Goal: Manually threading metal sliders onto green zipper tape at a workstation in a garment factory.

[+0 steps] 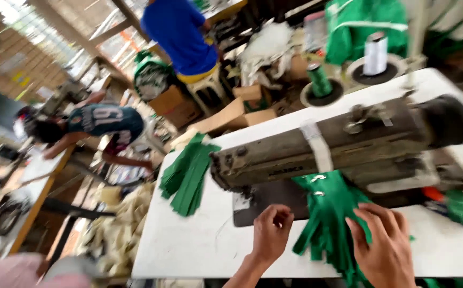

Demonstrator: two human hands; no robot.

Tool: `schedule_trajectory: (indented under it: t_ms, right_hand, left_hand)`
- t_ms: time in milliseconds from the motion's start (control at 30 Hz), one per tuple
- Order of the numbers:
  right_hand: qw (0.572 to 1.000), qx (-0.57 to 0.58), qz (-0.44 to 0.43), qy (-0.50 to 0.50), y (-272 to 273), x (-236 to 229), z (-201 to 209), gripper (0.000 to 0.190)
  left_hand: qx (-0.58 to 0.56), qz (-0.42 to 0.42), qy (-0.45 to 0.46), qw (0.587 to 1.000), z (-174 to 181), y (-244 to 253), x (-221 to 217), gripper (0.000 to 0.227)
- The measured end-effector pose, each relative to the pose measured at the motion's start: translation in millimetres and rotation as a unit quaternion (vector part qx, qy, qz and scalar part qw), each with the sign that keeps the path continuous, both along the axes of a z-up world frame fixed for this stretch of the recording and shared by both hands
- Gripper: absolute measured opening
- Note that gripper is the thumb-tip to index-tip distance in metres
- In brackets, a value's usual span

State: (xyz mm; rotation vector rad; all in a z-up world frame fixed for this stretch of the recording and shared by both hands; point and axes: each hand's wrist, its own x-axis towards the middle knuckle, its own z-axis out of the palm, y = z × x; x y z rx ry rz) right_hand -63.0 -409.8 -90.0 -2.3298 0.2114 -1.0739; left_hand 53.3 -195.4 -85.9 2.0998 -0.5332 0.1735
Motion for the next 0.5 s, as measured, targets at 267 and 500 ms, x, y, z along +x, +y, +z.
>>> schedule_trajectory:
  t_ms: [267,500]
  right_hand:
    - [0.96,-0.034,0.273,0.056,111,13,-33,0.025]
    - [0.982,-0.059,0.166,-0.07,127,25,-157,0.025]
  left_hand:
    - [0.187,0.148,-0.067,0.969,-57,114,51,0.027]
    - [0.12,0.196,0.038,0.972,-92,108,89,0.007]
